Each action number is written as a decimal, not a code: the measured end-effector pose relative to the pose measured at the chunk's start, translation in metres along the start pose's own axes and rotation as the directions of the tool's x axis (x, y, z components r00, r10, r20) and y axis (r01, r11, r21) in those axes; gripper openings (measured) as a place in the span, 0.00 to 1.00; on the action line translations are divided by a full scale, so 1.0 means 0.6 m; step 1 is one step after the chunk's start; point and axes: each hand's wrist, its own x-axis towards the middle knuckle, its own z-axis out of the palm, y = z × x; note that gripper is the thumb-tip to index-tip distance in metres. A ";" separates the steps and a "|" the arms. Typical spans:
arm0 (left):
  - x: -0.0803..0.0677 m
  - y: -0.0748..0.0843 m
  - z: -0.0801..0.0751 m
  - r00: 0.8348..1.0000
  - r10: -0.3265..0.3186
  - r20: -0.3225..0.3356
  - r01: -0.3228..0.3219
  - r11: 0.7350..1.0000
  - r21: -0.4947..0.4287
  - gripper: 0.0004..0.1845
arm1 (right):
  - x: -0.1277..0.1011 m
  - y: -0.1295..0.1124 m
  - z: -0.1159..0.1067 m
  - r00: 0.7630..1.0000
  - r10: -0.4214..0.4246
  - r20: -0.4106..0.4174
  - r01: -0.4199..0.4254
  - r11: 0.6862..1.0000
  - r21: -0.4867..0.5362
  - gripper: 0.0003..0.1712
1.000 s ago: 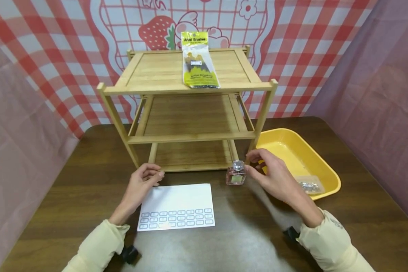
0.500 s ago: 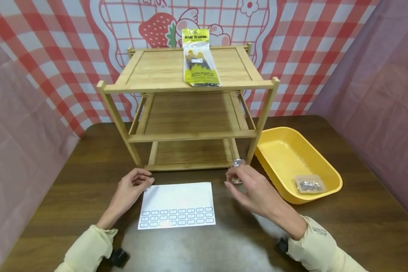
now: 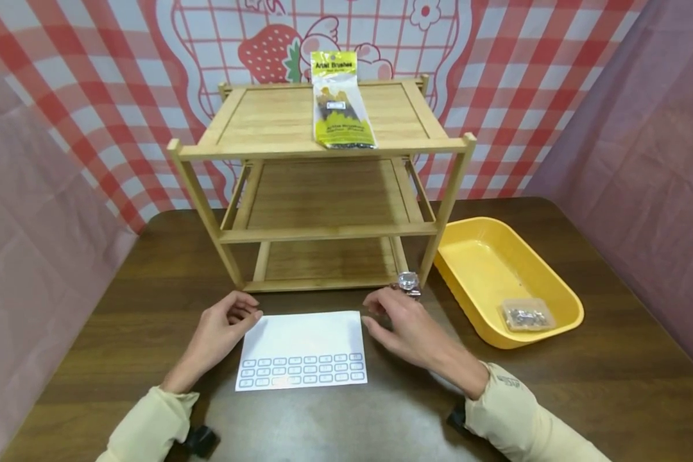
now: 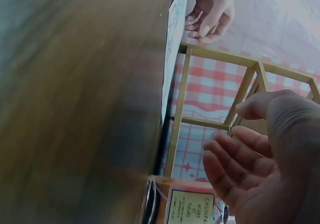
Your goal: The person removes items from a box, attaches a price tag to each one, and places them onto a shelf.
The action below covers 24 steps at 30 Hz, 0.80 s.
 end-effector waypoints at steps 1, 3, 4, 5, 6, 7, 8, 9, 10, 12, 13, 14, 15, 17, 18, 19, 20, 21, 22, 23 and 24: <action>0.000 0.000 0.000 1.000 0.008 0.001 -0.008 1.000 0.011 0.08 | 0.001 -0.001 0.002 1.000 0.021 0.011 -0.021 1.000 0.001 0.14; 0.000 0.000 -0.001 1.000 0.019 0.006 -0.020 0.999 0.035 0.08 | 0.004 -0.002 0.007 0.997 0.062 0.040 -0.062 0.998 0.008 0.14; 0.000 -0.001 -0.001 1.000 0.025 0.009 -0.025 0.999 0.048 0.09 | 0.005 -0.003 0.010 0.995 0.078 0.054 -0.079 0.997 0.009 0.14; -0.001 -0.001 -0.001 1.000 0.029 0.012 -0.029 0.998 0.059 0.09 | 0.006 -0.003 0.013 0.993 0.094 0.068 -0.095 0.995 0.012 0.14; -0.001 -0.001 -0.001 0.999 0.033 0.016 -0.034 0.997 0.072 0.10 | 0.007 -0.003 0.016 0.991 0.106 0.080 -0.108 0.994 0.014 0.15; -0.001 -0.001 -0.002 0.999 0.037 0.021 -0.039 0.996 0.084 0.10 | 0.007 -0.003 0.020 0.989 0.114 0.091 -0.116 0.993 0.014 0.15; -0.002 -0.001 -0.002 0.999 0.042 0.027 -0.044 0.994 0.095 0.11 | 0.008 -0.003 0.024 0.987 0.121 0.102 -0.123 0.992 0.012 0.15; -0.003 -0.002 -0.003 0.998 0.047 0.035 -0.050 0.993 0.109 0.11 | 0.008 -0.002 0.027 0.986 0.126 0.112 -0.128 0.992 0.009 0.15; -0.004 -0.001 -0.003 0.998 0.053 0.040 -0.057 0.991 0.123 0.11 | 0.008 -0.003 0.030 0.984 0.133 0.122 -0.135 0.991 0.005 0.15; -0.005 -0.001 -0.004 0.997 0.063 0.049 -0.070 0.987 0.148 0.12 | 0.008 -0.004 0.036 0.979 0.145 0.143 -0.146 0.989 -0.005 0.16; -0.006 -0.002 -0.004 0.996 0.069 0.051 -0.076 0.984 0.159 0.12 | 0.009 -0.004 0.038 0.976 0.155 0.153 -0.155 0.988 -0.010 0.16; -0.006 -0.002 -0.005 0.996 0.073 0.052 -0.081 0.982 0.170 0.12 | 0.009 -0.005 0.040 0.972 0.168 0.164 -0.168 0.986 -0.014 0.17; -0.007 -0.003 -0.005 0.996 0.076 0.053 -0.085 0.980 0.182 0.12 | 0.010 -0.006 0.042 0.968 0.181 0.172 -0.180 0.983 -0.017 0.17; -0.007 -0.004 -0.005 0.995 0.080 0.054 -0.089 0.976 0.197 0.13 | 0.011 -0.008 0.046 0.962 0.204 0.182 -0.202 0.979 -0.030 0.18; -0.008 -0.004 -0.005 0.995 0.081 0.056 -0.091 0.975 0.204 0.13 | 0.012 -0.009 0.047 0.958 0.216 0.188 -0.213 0.976 -0.036 0.19; -0.009 -0.005 -0.005 0.995 0.081 0.058 -0.091 0.973 0.210 0.13 | 0.013 -0.009 0.049 0.956 0.223 0.190 -0.218 0.975 -0.045 0.19; -0.010 -0.005 -0.006 0.995 0.079 0.061 -0.090 0.972 0.217 0.13 | 0.014 -0.010 0.050 0.955 0.227 0.190 -0.220 0.974 -0.056 0.19; -0.011 -0.005 -0.007 0.995 0.074 0.065 -0.087 0.971 0.221 0.13 | 0.014 -0.010 0.052 0.955 0.230 0.190 -0.221 0.973 -0.067 0.20; -0.011 -0.005 -0.007 0.995 0.068 0.068 -0.082 0.971 0.226 0.14 | 0.015 -0.010 0.054 0.955 0.230 0.188 -0.218 0.973 -0.079 0.20; -0.012 -0.005 -0.008 0.995 0.063 0.071 -0.078 0.970 0.229 0.14 | 0.015 -0.010 0.055 0.957 0.227 0.183 -0.213 0.973 -0.092 0.20; -0.013 -0.005 -0.009 0.996 0.056 0.073 -0.071 0.970 0.234 0.14 | 0.015 -0.010 0.057 0.958 0.224 0.178 -0.209 0.973 -0.100 0.19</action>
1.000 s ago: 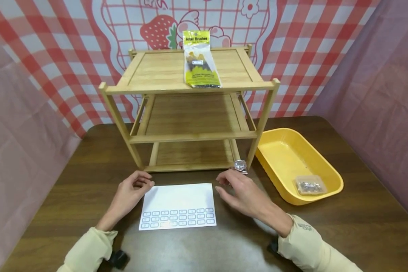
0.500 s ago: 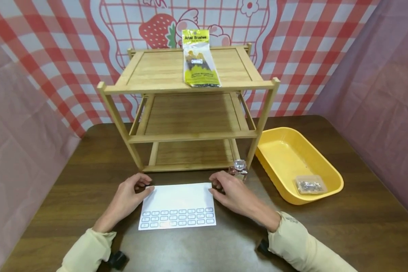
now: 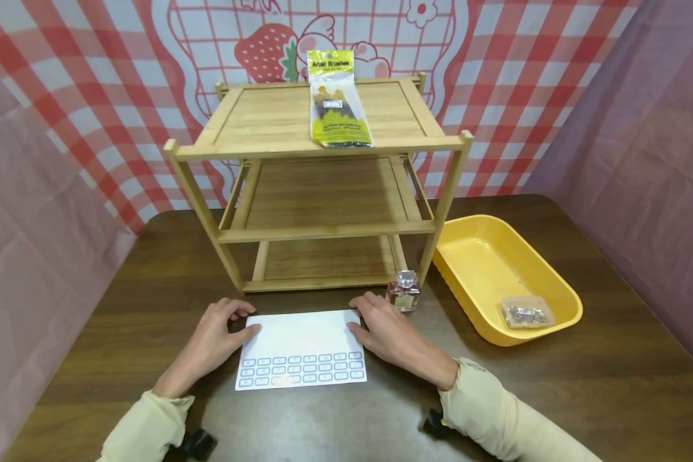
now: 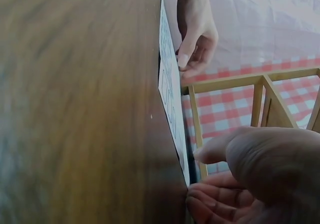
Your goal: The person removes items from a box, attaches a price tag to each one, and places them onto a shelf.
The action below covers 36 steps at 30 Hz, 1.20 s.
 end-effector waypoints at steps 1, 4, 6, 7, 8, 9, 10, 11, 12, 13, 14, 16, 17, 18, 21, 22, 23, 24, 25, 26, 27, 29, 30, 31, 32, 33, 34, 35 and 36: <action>0.000 0.000 0.000 1.000 -0.005 0.003 0.005 1.000 0.004 0.15 | 0.000 0.000 0.001 1.000 -0.001 -0.007 0.001 1.000 -0.008 0.20; -0.001 0.000 -0.001 1.000 -0.025 0.012 0.025 1.000 0.016 0.16 | 0.000 0.000 0.005 1.000 0.007 -0.017 -0.007 1.000 -0.025 0.20; 0.000 0.001 -0.001 0.999 -0.038 0.016 0.037 0.999 0.023 0.16 | 0.000 0.000 0.007 1.000 0.021 -0.013 -0.021 0.999 -0.031 0.21; 0.000 0.001 -0.001 0.999 -0.042 0.019 0.042 0.999 0.026 0.16 | 0.000 0.000 0.008 1.000 0.028 -0.010 -0.028 0.999 -0.035 0.21; 0.000 0.001 -0.001 0.999 -0.047 0.021 0.047 0.999 0.027 0.16 | 0.000 -0.001 0.009 0.999 0.034 -0.007 -0.034 0.999 -0.038 0.20; 0.000 0.001 -0.001 0.998 -0.051 0.023 0.050 0.998 0.028 0.15 | 0.000 -0.001 0.009 0.999 0.039 -0.005 -0.039 0.998 -0.041 0.20; 0.001 0.002 0.000 0.998 -0.052 0.023 0.051 0.998 0.028 0.15 | 0.000 -0.002 0.010 0.999 0.041 -0.005 -0.041 0.998 -0.043 0.19; 0.001 0.001 0.000 0.998 -0.052 0.022 0.052 0.998 0.028 0.15 | 0.000 -0.002 0.010 0.999 0.043 -0.006 -0.043 0.998 -0.042 0.19; 0.001 0.001 0.001 0.999 -0.050 0.020 0.049 0.998 0.027 0.14 | 0.000 -0.003 0.010 0.999 0.043 -0.008 -0.043 0.998 -0.040 0.18; 0.001 0.000 0.001 0.999 -0.046 0.018 0.046 0.999 0.026 0.14 | 0.000 -0.003 0.010 0.999 0.043 -0.012 -0.043 0.998 -0.039 0.17; 0.000 0.000 0.001 0.999 -0.043 0.016 0.042 0.999 0.024 0.14 | 0.000 -0.004 0.010 0.999 0.044 -0.014 -0.044 0.998 -0.036 0.16; 0.000 0.000 0.002 0.999 -0.035 0.011 0.035 0.999 0.020 0.14 | 0.001 -0.004 0.011 0.999 0.045 -0.017 -0.045 0.999 -0.031 0.15; 0.000 -0.001 0.002 0.999 -0.032 0.009 0.032 0.999 0.018 0.13 | 0.001 -0.005 0.011 0.999 0.045 -0.018 -0.045 0.999 -0.027 0.14; -0.001 -0.001 0.002 1.000 -0.029 0.009 0.029 0.999 0.015 0.13 | 0.001 -0.005 0.012 0.999 0.044 -0.018 -0.044 0.999 -0.021 0.14; -0.001 -0.002 0.003 1.000 -0.025 0.011 0.025 1.000 0.008 0.12 | 0.002 -0.006 0.013 0.999 0.039 -0.023 -0.039 0.999 -0.003 0.13; -0.001 -0.003 0.003 1.000 -0.026 0.016 0.026 1.000 0.003 0.11 | 0.002 -0.007 0.013 0.999 0.038 -0.025 -0.038 0.999 0.006 0.13; -0.001 -0.003 0.003 0.999 -0.029 0.020 0.029 1.000 -0.002 0.11 | 0.003 -0.007 0.013 0.999 0.038 -0.025 -0.038 0.999 0.015 0.13; -0.001 -0.003 0.003 0.999 -0.034 0.026 0.034 0.999 -0.008 0.11 | 0.004 -0.008 0.014 0.999 0.040 -0.025 -0.039 0.999 0.024 0.13; -0.001 -0.003 0.003 0.999 -0.040 0.031 0.041 0.999 -0.013 0.11 | 0.005 -0.009 0.014 0.999 0.040 -0.026 -0.039 0.999 0.032 0.13; -0.001 -0.003 0.003 0.998 -0.046 0.036 0.047 0.999 -0.020 0.12 | 0.006 -0.010 0.014 0.999 0.041 -0.025 -0.040 0.998 0.040 0.13; -0.001 -0.002 0.003 0.998 -0.053 0.039 0.054 0.998 -0.030 0.12 | 0.007 -0.010 0.014 0.999 0.042 -0.023 -0.041 0.998 0.047 0.13; 0.000 0.000 0.002 0.997 -0.066 0.049 0.069 0.996 -0.048 0.13 | 0.008 -0.011 0.014 0.999 0.042 -0.021 -0.041 0.997 0.058 0.13; 0.000 0.001 0.001 0.996 -0.071 0.053 0.074 0.996 -0.055 0.13 | 0.008 -0.011 0.015 0.999 0.041 -0.022 -0.040 0.997 0.062 0.13; 0.001 0.002 0.001 0.996 -0.075 0.057 0.079 0.995 -0.062 0.13 | 0.008 -0.011 0.015 0.999 0.039 -0.024 -0.037 0.997 0.067 0.13; 0.001 0.003 0.001 0.995 -0.080 0.063 0.084 0.994 -0.069 0.14 | 0.008 -0.011 0.015 0.999 0.037 -0.026 -0.035 0.997 0.073 0.14; 0.001 0.004 0.001 0.994 -0.084 0.068 0.089 0.993 -0.074 0.14 | 0.008 -0.011 0.015 0.999 0.036 -0.028 -0.034 0.996 0.080 0.14; 0.002 0.005 0.001 0.993 -0.090 0.073 0.095 0.993 -0.076 0.14 | 0.007 -0.011 0.016 0.999 0.035 -0.030 -0.032 0.996 0.088 0.14; 0.002 0.006 0.001 0.992 -0.095 0.077 0.101 0.992 -0.077 0.15 | 0.007 -0.011 0.016 0.999 0.035 -0.031 -0.032 0.995 0.095 0.14; 0.002 0.006 0.001 0.992 -0.101 0.078 0.107 0.991 -0.080 0.15 | 0.007 -0.011 0.016 0.999 0.037 -0.031 -0.033 0.994 0.104 0.14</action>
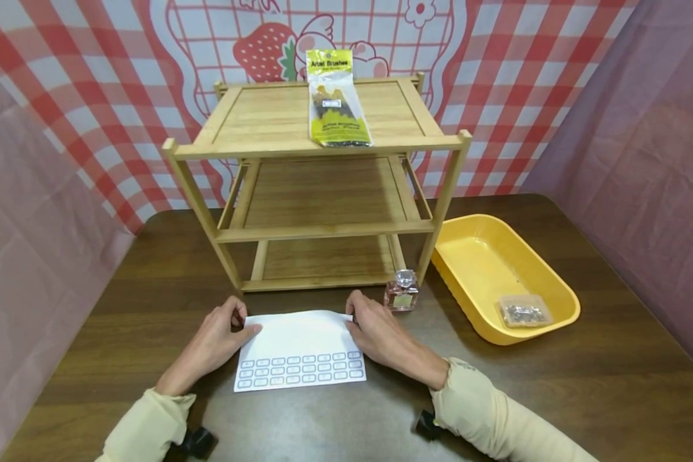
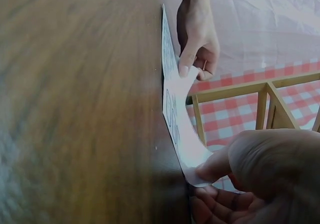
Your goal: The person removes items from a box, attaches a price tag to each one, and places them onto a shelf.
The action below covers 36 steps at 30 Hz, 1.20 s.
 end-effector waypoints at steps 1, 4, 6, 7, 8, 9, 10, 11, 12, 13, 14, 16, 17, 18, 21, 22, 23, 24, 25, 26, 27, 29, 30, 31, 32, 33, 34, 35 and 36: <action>0.000 0.001 0.000 1.000 -0.007 0.002 0.007 1.000 -0.004 0.15 | 0.000 0.000 0.000 1.000 0.002 0.000 -0.002 1.000 0.008 0.14; 0.000 0.003 0.001 1.000 -0.018 -0.001 0.018 1.000 -0.015 0.14 | 0.000 -0.001 0.000 1.000 0.006 -0.002 -0.006 0.999 0.033 0.13; -0.001 0.005 0.001 1.000 -0.020 -0.007 0.020 0.999 -0.026 0.13 | 0.000 -0.002 -0.001 1.000 0.004 -0.009 -0.003 0.999 0.044 0.12; -0.002 0.007 0.001 1.000 -0.017 -0.011 0.017 0.999 -0.030 0.13 | 0.000 -0.002 -0.002 1.000 0.000 -0.015 0.001 0.999 0.048 0.12; -0.002 0.008 0.001 1.000 -0.013 -0.016 0.013 0.999 -0.032 0.12 | 0.000 -0.003 -0.002 1.000 -0.004 -0.020 0.005 0.999 0.053 0.11; -0.003 0.010 0.001 1.000 -0.009 -0.021 0.008 0.999 -0.034 0.12 | 0.001 -0.003 -0.003 1.000 -0.008 -0.024 0.009 0.998 0.058 0.11; -0.003 0.011 0.000 1.000 -0.006 -0.027 0.005 0.999 -0.036 0.12 | 0.001 -0.004 -0.004 1.000 -0.010 -0.029 0.012 0.998 0.063 0.10; -0.003 0.012 0.000 0.999 -0.004 -0.032 0.003 0.999 -0.036 0.12 | 0.001 -0.005 -0.005 0.999 -0.010 -0.034 0.012 0.998 0.069 0.10; -0.004 0.014 0.000 0.999 -0.003 -0.036 0.002 0.999 -0.036 0.11 | 0.002 -0.006 -0.007 0.999 -0.008 -0.038 0.010 0.997 0.076 0.09; -0.004 0.015 -0.001 0.999 -0.003 -0.041 0.002 0.999 -0.036 0.11 | 0.002 -0.006 -0.008 0.999 -0.005 -0.041 0.008 0.996 0.085 0.09; -0.004 0.016 -0.001 0.999 -0.005 -0.046 0.003 0.999 -0.038 0.10 | 0.002 -0.007 -0.010 0.999 0.001 -0.043 0.003 0.995 0.095 0.09; -0.003 0.018 -0.002 0.998 -0.008 -0.056 0.005 0.999 -0.045 0.08 | 0.003 -0.009 -0.013 0.999 0.011 -0.051 -0.005 0.993 0.118 0.09; -0.002 0.018 -0.002 0.998 -0.008 -0.061 0.005 0.999 -0.050 0.08 | 0.003 -0.009 -0.015 0.998 0.018 -0.054 -0.011 0.991 0.132 0.09; -0.002 0.019 -0.002 0.998 -0.008 -0.067 0.004 0.998 -0.056 0.07 | 0.003 -0.010 -0.016 0.998 0.026 -0.055 -0.018 0.989 0.149 0.09; -0.001 0.022 -0.002 0.995 0.003 -0.098 -0.010 0.997 -0.074 0.07 | 0.003 -0.010 -0.021 0.997 0.048 -0.055 -0.037 0.979 0.200 0.10; -0.001 0.023 -0.002 0.994 0.005 -0.107 -0.014 0.996 -0.084 0.07 | 0.002 -0.010 -0.023 0.997 0.054 -0.056 -0.040 0.974 0.221 0.10; -0.001 0.024 -0.002 0.993 0.005 -0.116 -0.017 0.995 -0.095 0.07 | 0.002 -0.009 -0.024 0.997 0.057 -0.060 -0.041 0.970 0.239 0.11; -0.002 0.027 -0.002 0.992 0.003 -0.125 -0.017 0.994 -0.109 0.07 | 0.002 -0.008 -0.025 0.996 0.056 -0.068 -0.037 0.967 0.253 0.11; -0.002 0.028 -0.002 0.991 -0.002 -0.132 -0.014 0.992 -0.125 0.06 | 0.001 -0.007 -0.027 0.995 0.052 -0.079 -0.029 0.963 0.269 0.11; -0.003 0.030 -0.002 0.991 -0.010 -0.135 -0.010 0.989 -0.146 0.06 | 0.001 -0.006 -0.028 0.995 0.051 -0.088 -0.023 0.958 0.286 0.11; -0.003 0.032 -0.002 0.991 -0.022 -0.134 -0.001 0.986 -0.169 0.07 | 0.001 -0.005 -0.029 0.994 0.045 -0.098 -0.013 0.952 0.305 0.11; -0.003 0.035 -0.002 0.990 -0.050 -0.132 0.020 0.976 -0.219 0.07 | 0.001 -0.003 -0.032 0.992 0.037 -0.119 0.004 0.943 0.333 0.11; -0.004 0.037 -0.002 0.989 -0.062 -0.132 0.026 0.967 -0.253 0.08 | 0.000 -0.003 -0.034 0.992 0.034 -0.125 0.012 0.936 0.352 0.11; -0.004 0.038 -0.002 0.989 -0.074 -0.132 0.033 0.957 -0.288 0.09 | 0.000 -0.003 -0.036 0.991 0.033 -0.129 0.018 0.928 0.372 0.10; -0.005 0.041 -0.003 0.988 -0.086 -0.127 0.041 0.945 -0.325 0.10 | 0.000 -0.003 -0.039 0.991 0.034 -0.131 0.019 0.922 0.387 0.10; -0.006 0.043 -0.004 0.987 -0.098 -0.124 0.046 0.930 -0.363 0.11 | 0.000 -0.003 -0.042 0.990 0.033 -0.133 0.023 0.916 0.400 0.10; -0.006 0.046 -0.004 0.986 -0.108 -0.124 0.049 0.913 -0.404 0.11 | -0.001 -0.003 -0.045 0.990 0.035 -0.135 0.024 0.911 0.412 0.10; -0.007 0.050 -0.005 0.986 -0.115 -0.123 0.049 0.896 -0.441 0.12 | -0.001 -0.003 -0.048 0.990 0.038 -0.134 0.023 0.904 0.426 0.10; -0.007 0.053 -0.005 0.985 -0.118 -0.123 0.047 0.880 -0.473 0.12 | -0.001 -0.003 -0.051 0.990 0.041 -0.136 0.023 0.899 0.437 0.10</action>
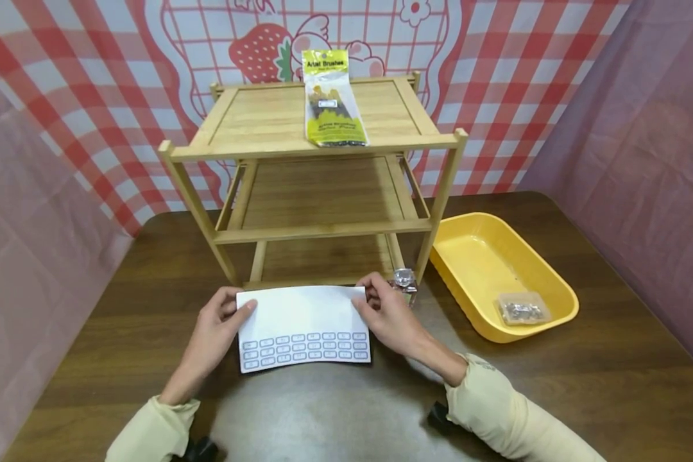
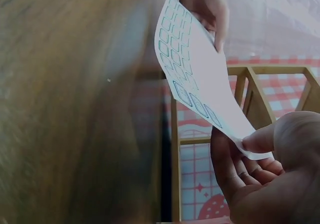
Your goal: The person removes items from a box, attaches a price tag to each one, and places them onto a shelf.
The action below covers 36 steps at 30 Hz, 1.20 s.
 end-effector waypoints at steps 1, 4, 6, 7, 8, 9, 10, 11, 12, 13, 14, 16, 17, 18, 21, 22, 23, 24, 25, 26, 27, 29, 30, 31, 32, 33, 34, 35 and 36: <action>-0.001 0.003 0.001 1.000 -0.003 -0.001 0.003 1.000 -0.024 0.11 | 0.001 -0.001 -0.003 1.000 0.004 -0.005 -0.004 1.000 0.006 0.10; -0.003 0.013 0.005 1.000 -0.001 -0.003 0.001 0.996 -0.088 0.11 | 0.001 -0.006 -0.012 1.000 0.020 -0.018 -0.019 0.999 0.034 0.10; -0.005 0.017 0.007 1.000 0.002 -0.001 -0.002 0.993 -0.117 0.10 | 0.002 -0.010 -0.019 0.999 0.030 -0.029 -0.028 0.998 0.050 0.09; -0.006 0.018 0.008 1.000 0.002 -0.003 -0.002 0.991 -0.133 0.10 | 0.002 -0.012 -0.022 0.999 0.035 -0.034 -0.033 0.998 0.057 0.09; -0.007 0.020 0.009 1.000 -0.004 -0.001 0.004 0.987 -0.163 0.10 | 0.002 -0.014 -0.025 0.999 0.042 -0.035 -0.039 0.997 0.068 0.08; -0.008 0.021 0.010 1.000 -0.008 0.003 0.009 0.982 -0.191 0.09 | 0.002 -0.015 -0.028 0.998 0.048 -0.036 -0.046 0.996 0.076 0.08; -0.008 0.021 0.011 1.000 -0.014 0.009 0.016 0.976 -0.217 0.09 | 0.003 -0.017 -0.031 0.998 0.056 -0.038 -0.053 0.995 0.087 0.08; -0.009 0.021 0.011 1.000 -0.017 0.018 0.021 0.969 -0.245 0.09 | 0.003 -0.019 -0.034 0.997 0.062 -0.042 -0.058 0.994 0.095 0.08; -0.010 0.022 0.012 0.999 -0.020 0.027 0.027 0.962 -0.272 0.09 | 0.003 -0.020 -0.038 0.997 0.066 -0.047 -0.061 0.993 0.103 0.08; -0.010 0.023 0.014 0.999 -0.016 0.035 0.026 0.956 -0.292 0.09 | 0.004 -0.022 -0.042 0.996 0.070 -0.049 -0.064 0.991 0.114 0.08; -0.011 0.023 0.015 0.999 -0.010 0.046 0.024 0.949 -0.314 0.09 | 0.004 -0.024 -0.045 0.996 0.073 -0.051 -0.066 0.990 0.127 0.08; -0.011 0.023 0.017 0.998 0.011 0.064 0.010 0.946 -0.324 0.08 | 0.005 -0.027 -0.052 0.995 0.075 -0.060 -0.066 0.987 0.144 0.08; -0.011 0.023 0.018 0.997 0.027 0.072 -0.003 0.947 -0.321 0.08 | 0.005 -0.027 -0.055 0.995 0.076 -0.065 -0.066 0.987 0.148 0.08; -0.011 0.024 0.019 0.996 0.041 0.078 -0.014 0.949 -0.315 0.08 | 0.005 -0.028 -0.058 0.995 0.077 -0.071 -0.065 0.985 0.157 0.08; -0.012 0.023 0.021 0.992 0.073 0.105 -0.038 0.954 -0.298 0.07 | 0.007 -0.029 -0.065 0.993 0.078 -0.094 -0.061 0.984 0.167 0.08; -0.012 0.023 0.021 0.990 0.084 0.112 -0.048 0.956 -0.288 0.08 | 0.007 -0.029 -0.067 0.992 0.074 -0.105 -0.056 0.984 0.169 0.07; -0.013 0.023 0.022 0.988 0.094 0.120 -0.057 0.957 -0.283 0.08 | 0.008 -0.029 -0.068 0.991 0.070 -0.115 -0.049 0.984 0.170 0.07; -0.013 0.023 0.022 0.987 0.104 0.126 -0.065 0.957 -0.283 0.08 | 0.008 -0.030 -0.070 0.990 0.063 -0.124 -0.042 0.986 0.164 0.07; -0.013 0.023 0.023 0.985 0.114 0.132 -0.072 0.956 -0.284 0.09 | 0.009 -0.030 -0.071 0.990 0.058 -0.132 -0.038 0.987 0.155 0.07; -0.014 0.024 0.023 0.983 0.125 0.135 -0.083 0.956 -0.282 0.09 | 0.009 -0.030 -0.072 0.989 0.053 -0.140 -0.032 0.989 0.145 0.08; -0.015 0.025 0.024 0.981 0.139 0.136 -0.097 0.955 -0.279 0.09 | 0.009 -0.031 -0.073 0.988 0.045 -0.148 -0.026 0.991 0.133 0.08; -0.016 0.028 0.024 0.976 0.169 0.134 -0.127 0.952 -0.277 0.08 | 0.008 -0.031 -0.074 0.986 0.038 -0.160 -0.022 0.995 0.101 0.08; -0.016 0.030 0.023 0.974 0.182 0.134 -0.139 0.950 -0.280 0.08 | 0.008 -0.031 -0.075 0.986 0.035 -0.165 -0.021 0.996 0.087 0.08; -0.017 0.032 0.023 0.972 0.193 0.131 -0.150 0.947 -0.283 0.08 | 0.007 -0.031 -0.075 0.985 0.034 -0.171 -0.021 0.997 0.073 0.09; -0.017 0.034 0.022 0.970 0.205 0.129 -0.161 0.944 -0.289 0.07 | 0.007 -0.032 -0.076 0.984 0.031 -0.176 -0.021 0.998 0.058 0.10; -0.017 0.036 0.021 0.968 0.215 0.127 -0.170 0.940 -0.297 0.07 | 0.006 -0.032 -0.076 0.983 0.028 -0.180 -0.021 0.999 0.042 0.10; -0.018 0.038 0.020 0.966 0.225 0.126 -0.177 0.935 -0.307 0.06 | 0.005 -0.032 -0.075 0.983 0.026 -0.182 -0.022 0.999 0.025 0.12; -0.018 0.040 0.019 0.964 0.232 0.128 -0.182 0.931 -0.317 0.06 | 0.005 -0.031 -0.075 0.983 0.017 -0.184 -0.016 1.000 0.006 0.13; -0.019 0.042 0.019 0.962 0.241 0.131 -0.188 0.926 -0.329 0.06 | 0.004 -0.031 -0.075 0.982 0.003 -0.187 -0.008 1.000 -0.024 0.15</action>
